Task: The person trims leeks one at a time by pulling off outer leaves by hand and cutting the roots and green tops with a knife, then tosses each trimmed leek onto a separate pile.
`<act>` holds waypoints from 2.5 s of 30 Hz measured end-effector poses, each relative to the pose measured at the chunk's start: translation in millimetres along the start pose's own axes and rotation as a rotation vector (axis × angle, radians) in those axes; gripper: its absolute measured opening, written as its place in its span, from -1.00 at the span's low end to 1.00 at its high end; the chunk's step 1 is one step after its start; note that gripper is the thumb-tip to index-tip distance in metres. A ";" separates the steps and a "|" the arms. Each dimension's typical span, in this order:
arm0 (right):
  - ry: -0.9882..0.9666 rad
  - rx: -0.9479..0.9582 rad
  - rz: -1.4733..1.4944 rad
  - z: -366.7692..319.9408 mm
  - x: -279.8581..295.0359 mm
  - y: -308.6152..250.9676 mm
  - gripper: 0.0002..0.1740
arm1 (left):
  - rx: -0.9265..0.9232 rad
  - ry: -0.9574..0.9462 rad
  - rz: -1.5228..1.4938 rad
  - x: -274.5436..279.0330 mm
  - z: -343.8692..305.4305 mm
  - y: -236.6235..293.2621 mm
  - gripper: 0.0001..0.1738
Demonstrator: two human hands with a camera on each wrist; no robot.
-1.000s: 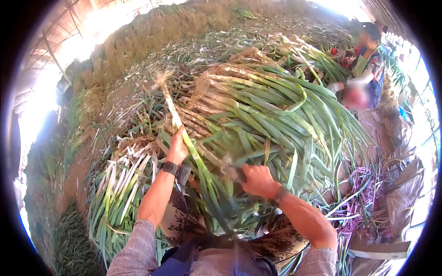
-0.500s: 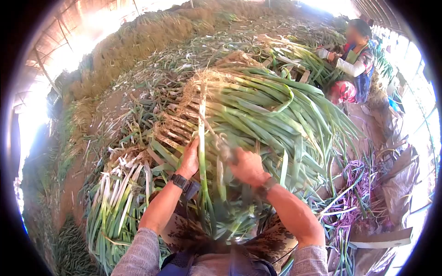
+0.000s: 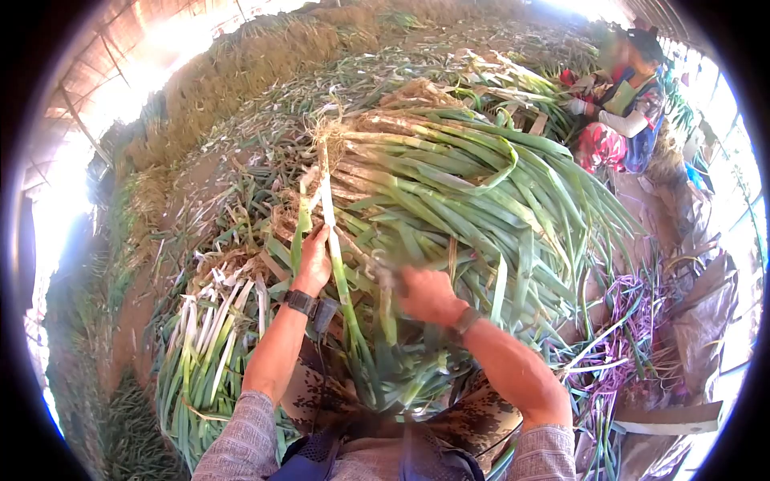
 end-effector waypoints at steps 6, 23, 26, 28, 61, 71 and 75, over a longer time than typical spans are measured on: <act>-0.098 -0.085 -0.012 9.4 -5.2 -6.1 -0.60 | 0.058 0.029 0.028 -1.3 -0.3 10.3 -0.81; 0.115 -0.212 0.092 40.3 17.3 1.1 -0.55 | 0.133 -0.126 0.074 -6.5 -9.8 -25.2 -0.65; 0.002 -0.151 0.027 36.6 11.7 5.0 -0.54 | 0.119 -0.119 0.084 4.3 -3.3 -23.2 -0.65; 0.020 -0.168 0.033 36.1 12.6 7.0 -0.53 | 0.123 -0.121 0.078 6.7 -4.9 -26.4 -0.66; -0.107 -0.018 -0.064 13.4 19.5 10.3 -0.57 | 0.097 -0.108 0.179 19.5 -51.2 -34.2 -0.75; -0.228 -0.055 -0.176 -40.7 33.5 -2.2 -0.58 | 0.268 -0.302 0.665 16.7 -103.7 -61.1 -0.68; -0.256 -0.050 -0.204 -44.1 25.6 8.3 -0.58 | 0.306 -0.305 0.556 38.4 -107.5 -101.6 -0.65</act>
Point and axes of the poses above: each hand's wrist, its own z-axis towards the middle knuckle, its own x-axis out of the back of the hand, y = z × x, the point moved 2 cm from there along z, towards the middle knuckle, and after that the axes turned 5 degrees about x, right-handed, at the moved point
